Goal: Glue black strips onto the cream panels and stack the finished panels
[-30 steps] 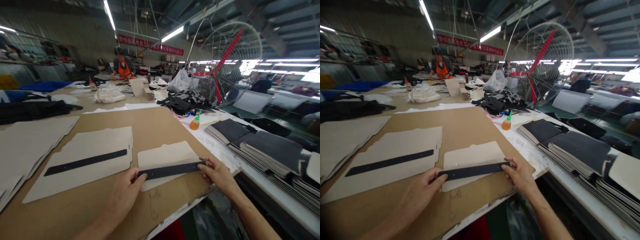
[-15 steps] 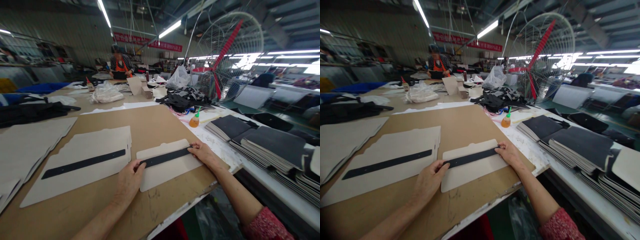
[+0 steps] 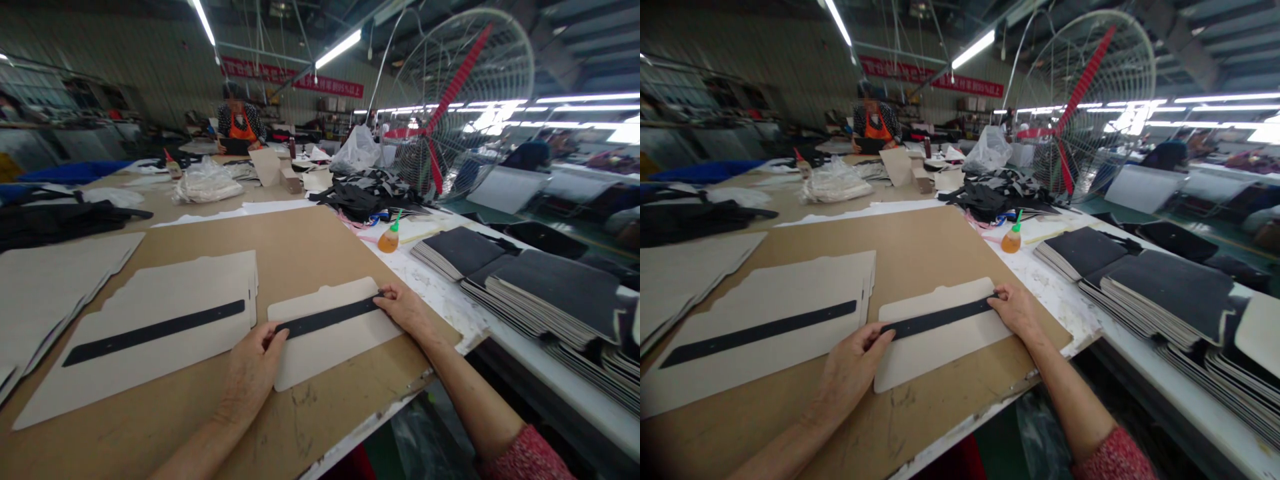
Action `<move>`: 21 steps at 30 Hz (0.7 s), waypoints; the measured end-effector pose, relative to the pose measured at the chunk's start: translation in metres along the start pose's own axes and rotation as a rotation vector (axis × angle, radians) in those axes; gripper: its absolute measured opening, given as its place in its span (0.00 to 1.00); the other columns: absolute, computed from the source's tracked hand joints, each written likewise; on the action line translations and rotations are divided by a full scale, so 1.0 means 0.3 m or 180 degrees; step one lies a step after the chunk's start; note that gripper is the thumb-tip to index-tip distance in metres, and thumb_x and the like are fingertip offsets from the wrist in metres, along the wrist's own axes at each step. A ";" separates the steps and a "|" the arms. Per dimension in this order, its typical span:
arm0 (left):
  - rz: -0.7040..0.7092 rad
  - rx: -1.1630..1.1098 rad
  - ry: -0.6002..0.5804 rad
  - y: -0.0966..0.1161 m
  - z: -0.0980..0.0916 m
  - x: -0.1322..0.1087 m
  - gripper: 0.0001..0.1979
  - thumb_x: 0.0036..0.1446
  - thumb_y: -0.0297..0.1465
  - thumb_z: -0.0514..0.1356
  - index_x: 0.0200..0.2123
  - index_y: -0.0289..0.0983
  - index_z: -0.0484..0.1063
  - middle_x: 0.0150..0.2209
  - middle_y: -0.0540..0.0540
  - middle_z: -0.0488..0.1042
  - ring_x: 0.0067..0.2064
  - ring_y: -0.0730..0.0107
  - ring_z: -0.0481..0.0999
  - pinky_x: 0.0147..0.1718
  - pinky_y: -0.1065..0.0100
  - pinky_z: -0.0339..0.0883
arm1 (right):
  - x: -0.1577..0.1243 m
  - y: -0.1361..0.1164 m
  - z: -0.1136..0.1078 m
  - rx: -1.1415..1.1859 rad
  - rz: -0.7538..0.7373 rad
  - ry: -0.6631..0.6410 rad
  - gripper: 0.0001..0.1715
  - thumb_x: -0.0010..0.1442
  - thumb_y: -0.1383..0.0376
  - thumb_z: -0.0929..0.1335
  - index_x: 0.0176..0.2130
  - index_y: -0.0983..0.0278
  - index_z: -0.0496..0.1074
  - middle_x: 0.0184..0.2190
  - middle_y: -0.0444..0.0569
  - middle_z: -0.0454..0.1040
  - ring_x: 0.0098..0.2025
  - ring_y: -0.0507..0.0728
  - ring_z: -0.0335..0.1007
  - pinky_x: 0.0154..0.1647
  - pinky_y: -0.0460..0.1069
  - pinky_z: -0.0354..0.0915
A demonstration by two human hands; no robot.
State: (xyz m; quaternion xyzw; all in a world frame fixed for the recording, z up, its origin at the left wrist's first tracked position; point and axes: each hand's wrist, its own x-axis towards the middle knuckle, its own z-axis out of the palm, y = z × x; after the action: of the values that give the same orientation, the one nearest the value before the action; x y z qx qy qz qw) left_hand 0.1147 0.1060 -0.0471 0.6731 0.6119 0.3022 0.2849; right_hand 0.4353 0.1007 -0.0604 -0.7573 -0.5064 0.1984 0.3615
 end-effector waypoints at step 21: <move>-0.0039 0.0260 0.0028 -0.006 0.006 0.005 0.17 0.57 0.43 0.54 0.43 0.41 0.75 0.36 0.48 0.79 0.39 0.60 0.76 0.38 0.64 0.64 | -0.019 -0.021 0.011 -0.0724 -0.0104 0.0129 0.13 0.55 0.60 0.69 0.41 0.61 0.75 0.26 0.43 0.73 0.28 0.54 0.68 0.29 0.48 0.56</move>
State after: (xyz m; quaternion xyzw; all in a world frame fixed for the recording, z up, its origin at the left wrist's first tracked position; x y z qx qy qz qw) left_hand 0.1149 0.1076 -0.0494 0.6790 0.6292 0.2781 0.2563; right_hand 0.4270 0.0982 -0.0583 -0.7890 -0.5304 0.1184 0.2866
